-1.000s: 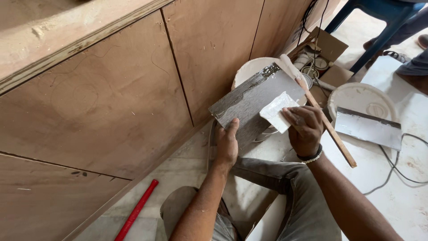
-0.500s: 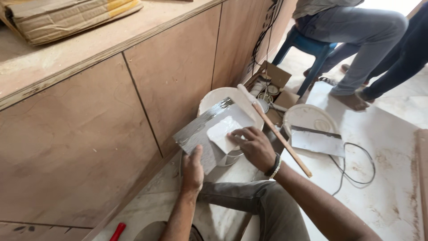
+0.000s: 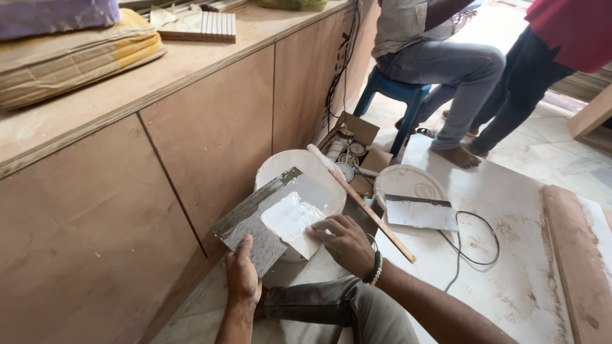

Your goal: The person scoops a white paste from a bucket using a stick and applies it to a rectangular tile held in their left hand. They then use a small white card to spread the paste evenly across the tile's surface. The person repeats this process on a second tile.

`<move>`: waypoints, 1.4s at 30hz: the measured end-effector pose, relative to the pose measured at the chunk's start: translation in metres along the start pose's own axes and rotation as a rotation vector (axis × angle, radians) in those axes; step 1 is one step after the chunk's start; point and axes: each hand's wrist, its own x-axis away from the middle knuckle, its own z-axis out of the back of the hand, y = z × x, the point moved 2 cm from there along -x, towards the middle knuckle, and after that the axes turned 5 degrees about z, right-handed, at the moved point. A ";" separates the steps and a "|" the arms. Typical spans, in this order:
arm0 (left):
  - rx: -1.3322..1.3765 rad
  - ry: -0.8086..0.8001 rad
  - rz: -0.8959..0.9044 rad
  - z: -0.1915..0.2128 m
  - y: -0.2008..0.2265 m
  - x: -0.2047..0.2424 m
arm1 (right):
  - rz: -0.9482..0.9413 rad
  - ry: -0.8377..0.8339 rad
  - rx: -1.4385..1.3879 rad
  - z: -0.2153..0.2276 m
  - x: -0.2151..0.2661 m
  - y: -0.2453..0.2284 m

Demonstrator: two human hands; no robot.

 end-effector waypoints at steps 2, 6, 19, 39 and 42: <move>-0.054 -0.009 -0.017 0.001 -0.002 -0.002 | 0.005 0.000 0.027 0.011 0.004 -0.003; -0.163 -0.011 -0.069 0.004 -0.008 -0.006 | 0.025 0.089 -0.018 0.028 0.015 0.002; -0.193 -0.105 -0.094 0.010 -0.017 -0.012 | -0.102 0.024 0.050 0.005 -0.032 0.013; -0.256 -0.202 -0.207 -0.009 0.003 0.009 | -0.049 -0.003 0.190 0.025 -0.044 0.043; -0.168 -0.189 -0.131 -0.003 0.003 0.005 | -0.052 -0.031 0.164 0.017 -0.042 0.043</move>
